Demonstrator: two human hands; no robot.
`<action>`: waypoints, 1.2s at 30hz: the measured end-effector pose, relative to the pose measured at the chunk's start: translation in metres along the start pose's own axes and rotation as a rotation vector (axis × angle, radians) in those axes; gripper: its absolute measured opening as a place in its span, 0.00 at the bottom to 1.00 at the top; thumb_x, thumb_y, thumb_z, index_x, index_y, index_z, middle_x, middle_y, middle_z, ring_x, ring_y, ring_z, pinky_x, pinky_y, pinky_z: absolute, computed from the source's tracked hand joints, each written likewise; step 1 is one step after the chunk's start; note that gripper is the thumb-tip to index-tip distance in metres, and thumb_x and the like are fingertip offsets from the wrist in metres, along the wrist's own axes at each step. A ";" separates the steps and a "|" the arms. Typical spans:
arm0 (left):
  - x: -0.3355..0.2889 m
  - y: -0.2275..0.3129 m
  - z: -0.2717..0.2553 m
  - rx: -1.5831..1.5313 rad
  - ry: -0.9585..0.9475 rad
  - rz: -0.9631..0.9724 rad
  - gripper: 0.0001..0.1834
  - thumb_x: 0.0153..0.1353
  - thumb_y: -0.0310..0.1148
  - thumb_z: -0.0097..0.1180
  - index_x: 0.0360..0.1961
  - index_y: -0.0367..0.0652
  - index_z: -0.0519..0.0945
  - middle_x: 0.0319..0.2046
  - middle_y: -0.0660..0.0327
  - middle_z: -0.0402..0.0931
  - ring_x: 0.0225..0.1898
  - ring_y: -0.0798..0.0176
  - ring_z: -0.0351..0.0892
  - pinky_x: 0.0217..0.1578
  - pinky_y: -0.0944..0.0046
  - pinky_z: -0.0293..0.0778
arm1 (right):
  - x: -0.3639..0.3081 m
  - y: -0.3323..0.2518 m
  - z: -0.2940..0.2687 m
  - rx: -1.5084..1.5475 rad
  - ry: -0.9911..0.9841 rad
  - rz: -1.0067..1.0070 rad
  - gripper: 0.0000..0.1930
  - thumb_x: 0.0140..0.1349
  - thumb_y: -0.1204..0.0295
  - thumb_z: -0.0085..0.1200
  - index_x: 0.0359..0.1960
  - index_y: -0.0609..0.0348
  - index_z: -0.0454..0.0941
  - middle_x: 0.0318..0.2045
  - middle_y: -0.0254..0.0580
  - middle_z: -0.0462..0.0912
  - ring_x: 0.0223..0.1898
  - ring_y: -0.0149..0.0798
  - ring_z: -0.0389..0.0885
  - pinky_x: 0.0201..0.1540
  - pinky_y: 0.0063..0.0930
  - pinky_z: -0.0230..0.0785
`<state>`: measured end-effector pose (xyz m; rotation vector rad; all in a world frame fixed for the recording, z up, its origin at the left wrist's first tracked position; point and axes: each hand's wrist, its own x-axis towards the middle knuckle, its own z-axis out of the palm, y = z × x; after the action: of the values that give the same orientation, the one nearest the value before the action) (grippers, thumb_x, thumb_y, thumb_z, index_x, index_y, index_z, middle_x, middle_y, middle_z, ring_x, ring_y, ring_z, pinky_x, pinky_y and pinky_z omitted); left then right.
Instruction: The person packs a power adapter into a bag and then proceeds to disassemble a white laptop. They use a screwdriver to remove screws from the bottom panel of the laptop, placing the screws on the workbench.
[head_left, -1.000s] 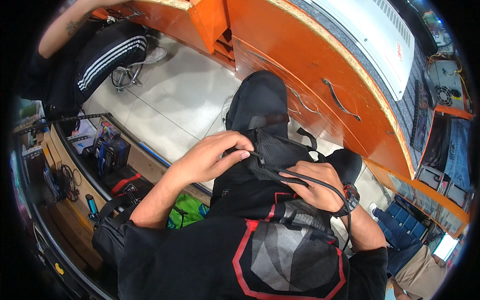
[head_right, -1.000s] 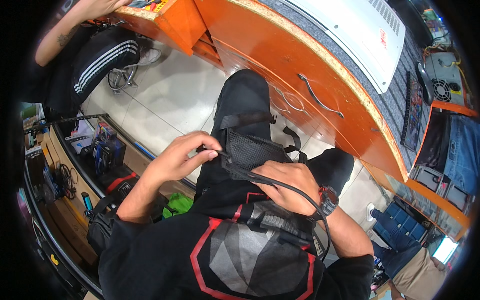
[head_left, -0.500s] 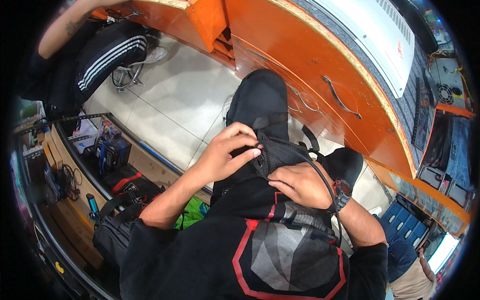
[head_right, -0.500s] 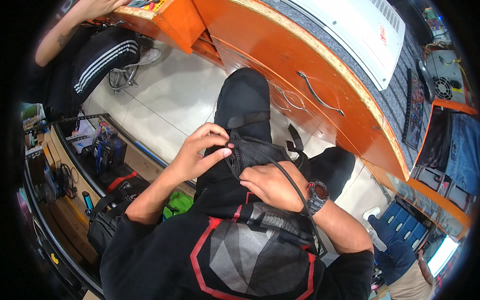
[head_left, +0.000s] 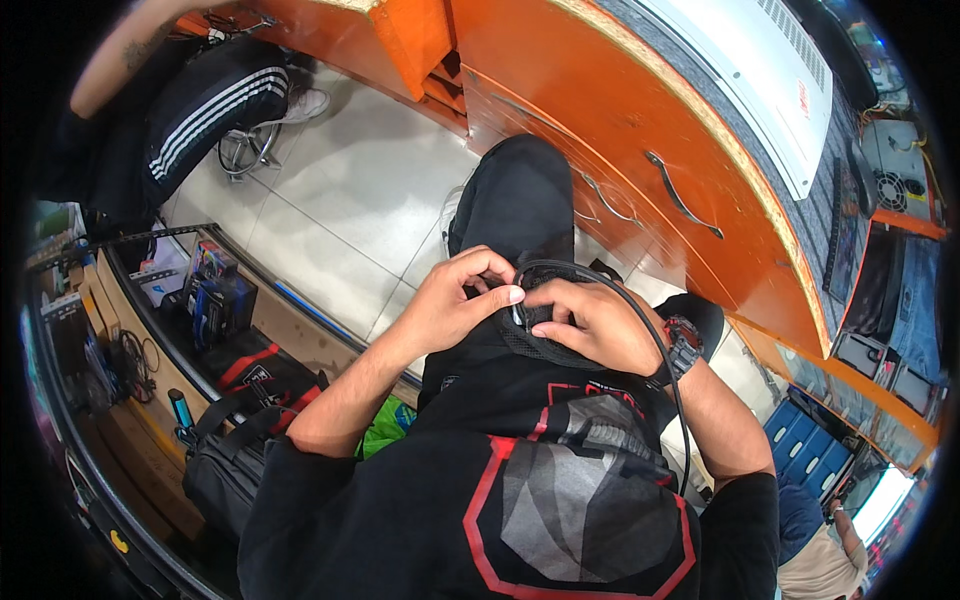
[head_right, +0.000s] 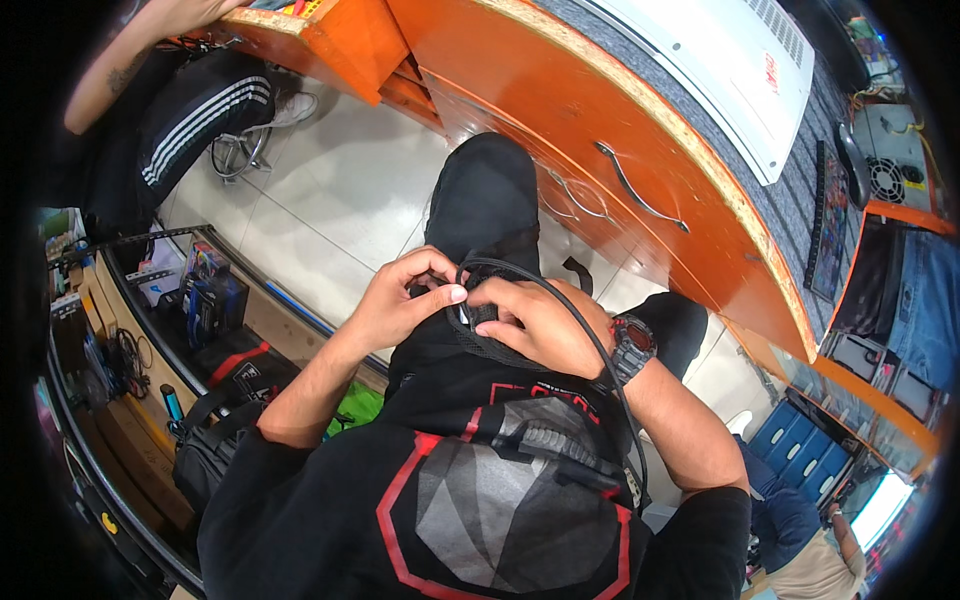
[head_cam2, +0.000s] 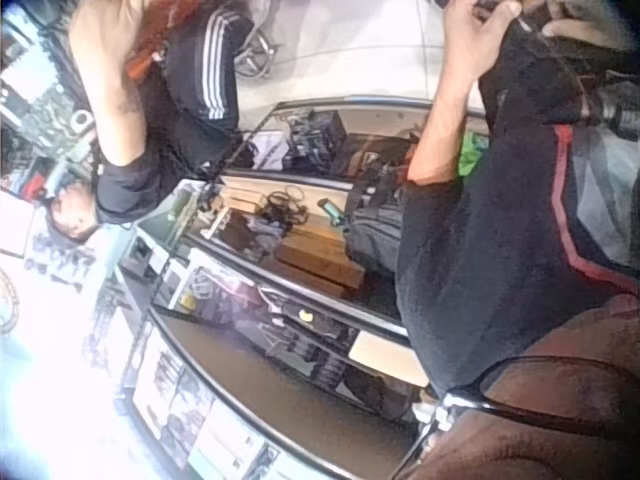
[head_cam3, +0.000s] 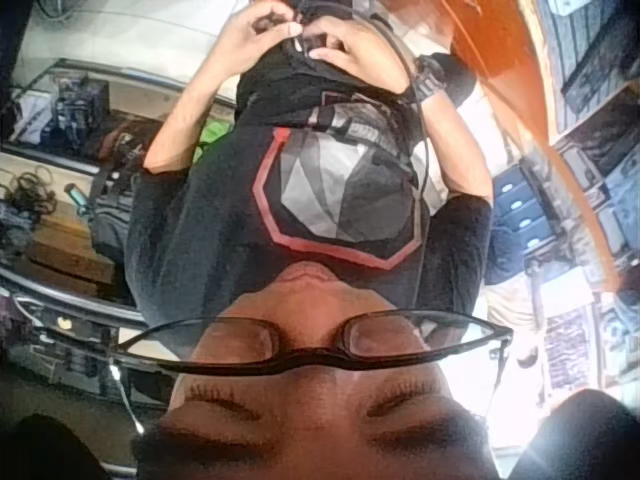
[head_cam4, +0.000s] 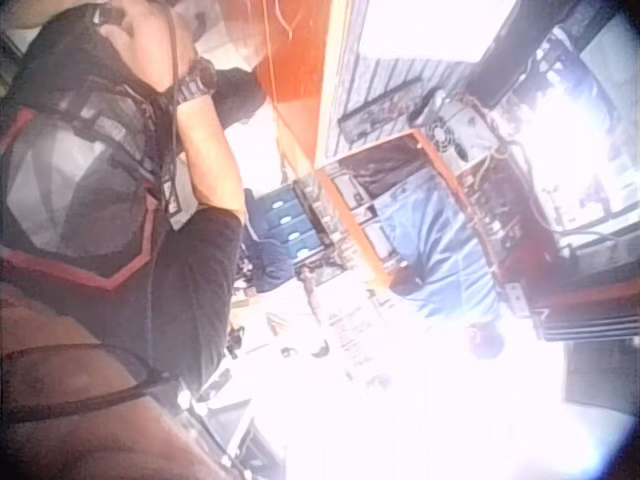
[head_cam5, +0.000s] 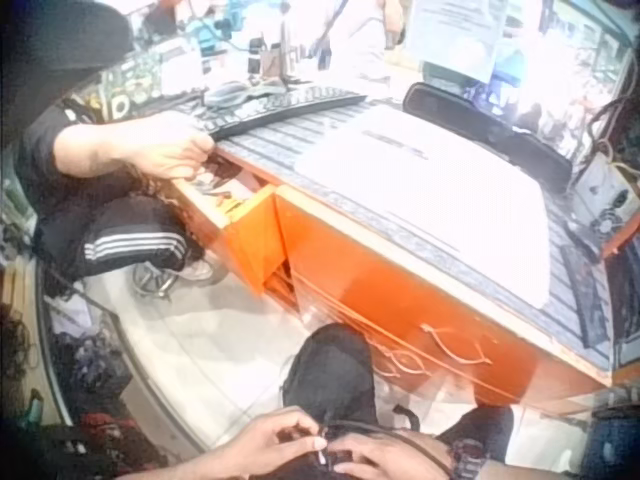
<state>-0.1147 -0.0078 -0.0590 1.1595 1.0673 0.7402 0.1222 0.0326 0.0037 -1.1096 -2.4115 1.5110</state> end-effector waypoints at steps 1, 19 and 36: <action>0.000 -0.001 0.001 -0.004 0.012 0.015 0.08 0.66 0.30 0.65 0.40 0.37 0.80 0.41 0.63 0.78 0.40 0.74 0.75 0.41 0.71 0.73 | 0.000 0.003 0.001 0.009 -0.001 -0.052 0.15 0.61 0.67 0.66 0.47 0.55 0.79 0.25 0.41 0.81 0.27 0.44 0.82 0.31 0.35 0.70; -0.015 0.032 -0.009 0.813 -0.154 0.582 0.10 0.59 0.35 0.67 0.39 0.46 0.82 0.49 0.59 0.77 0.55 0.53 0.78 0.50 0.55 0.76 | -0.015 -0.008 0.031 -0.086 0.255 -0.080 0.13 0.60 0.62 0.67 0.36 0.56 0.80 0.29 0.40 0.80 0.33 0.48 0.81 0.35 0.39 0.73; -0.028 0.048 -0.001 0.377 -0.001 0.451 0.10 0.57 0.24 0.68 0.36 0.42 0.77 0.39 0.58 0.83 0.37 0.57 0.84 0.37 0.61 0.78 | -0.036 -0.029 0.019 -0.063 0.199 0.041 0.11 0.59 0.69 0.64 0.34 0.57 0.73 0.21 0.41 0.76 0.26 0.47 0.79 0.30 0.39 0.69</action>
<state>-0.1225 -0.0195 -0.0054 1.7593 0.9777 0.9076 0.1248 -0.0108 0.0277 -1.2637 -2.3294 1.2756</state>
